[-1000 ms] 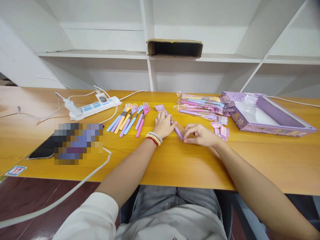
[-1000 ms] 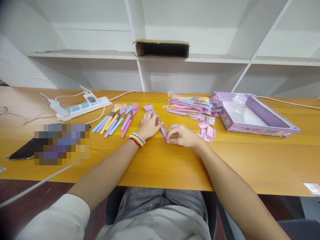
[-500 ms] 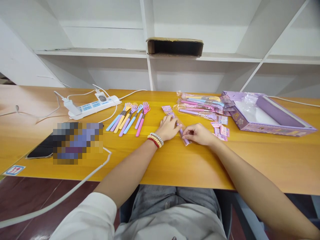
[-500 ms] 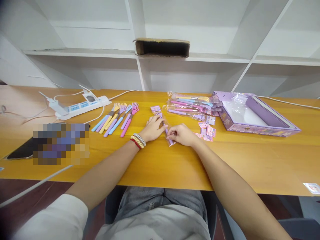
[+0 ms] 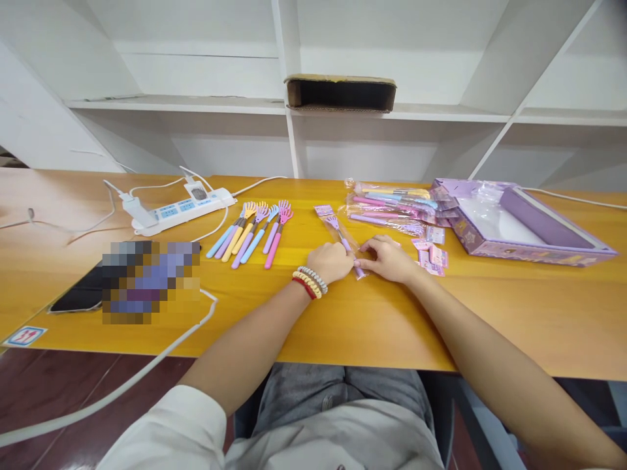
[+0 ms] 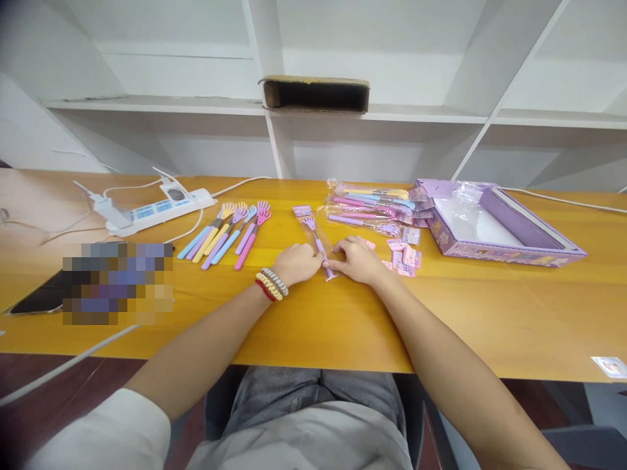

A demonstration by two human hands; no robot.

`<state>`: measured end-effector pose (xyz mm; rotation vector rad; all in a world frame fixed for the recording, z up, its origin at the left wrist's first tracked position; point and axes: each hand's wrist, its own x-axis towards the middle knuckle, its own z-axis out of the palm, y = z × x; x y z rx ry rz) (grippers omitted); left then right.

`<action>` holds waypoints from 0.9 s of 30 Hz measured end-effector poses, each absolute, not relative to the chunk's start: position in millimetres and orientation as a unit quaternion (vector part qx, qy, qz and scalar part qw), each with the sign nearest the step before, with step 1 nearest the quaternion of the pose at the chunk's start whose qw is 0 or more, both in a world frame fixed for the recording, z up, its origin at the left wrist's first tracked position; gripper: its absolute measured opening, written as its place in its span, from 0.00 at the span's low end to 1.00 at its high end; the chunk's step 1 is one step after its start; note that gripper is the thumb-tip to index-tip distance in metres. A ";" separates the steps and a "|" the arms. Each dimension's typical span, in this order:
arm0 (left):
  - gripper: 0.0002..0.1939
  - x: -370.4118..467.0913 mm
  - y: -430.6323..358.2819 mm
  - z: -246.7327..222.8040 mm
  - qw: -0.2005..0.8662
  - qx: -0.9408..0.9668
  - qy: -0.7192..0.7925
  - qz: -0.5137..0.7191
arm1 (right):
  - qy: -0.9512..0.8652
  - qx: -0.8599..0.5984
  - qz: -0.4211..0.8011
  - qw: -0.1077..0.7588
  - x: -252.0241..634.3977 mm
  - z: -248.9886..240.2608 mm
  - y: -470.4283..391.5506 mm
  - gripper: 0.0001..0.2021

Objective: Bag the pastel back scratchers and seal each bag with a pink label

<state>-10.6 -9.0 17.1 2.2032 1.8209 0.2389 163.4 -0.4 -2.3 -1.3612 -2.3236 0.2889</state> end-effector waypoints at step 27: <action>0.07 -21.4 1.8 20.5 0.495 0.665 0.538 0.153 | -0.850 -0.491 0.050 0.185 163.5 -15.1 3.6 0.30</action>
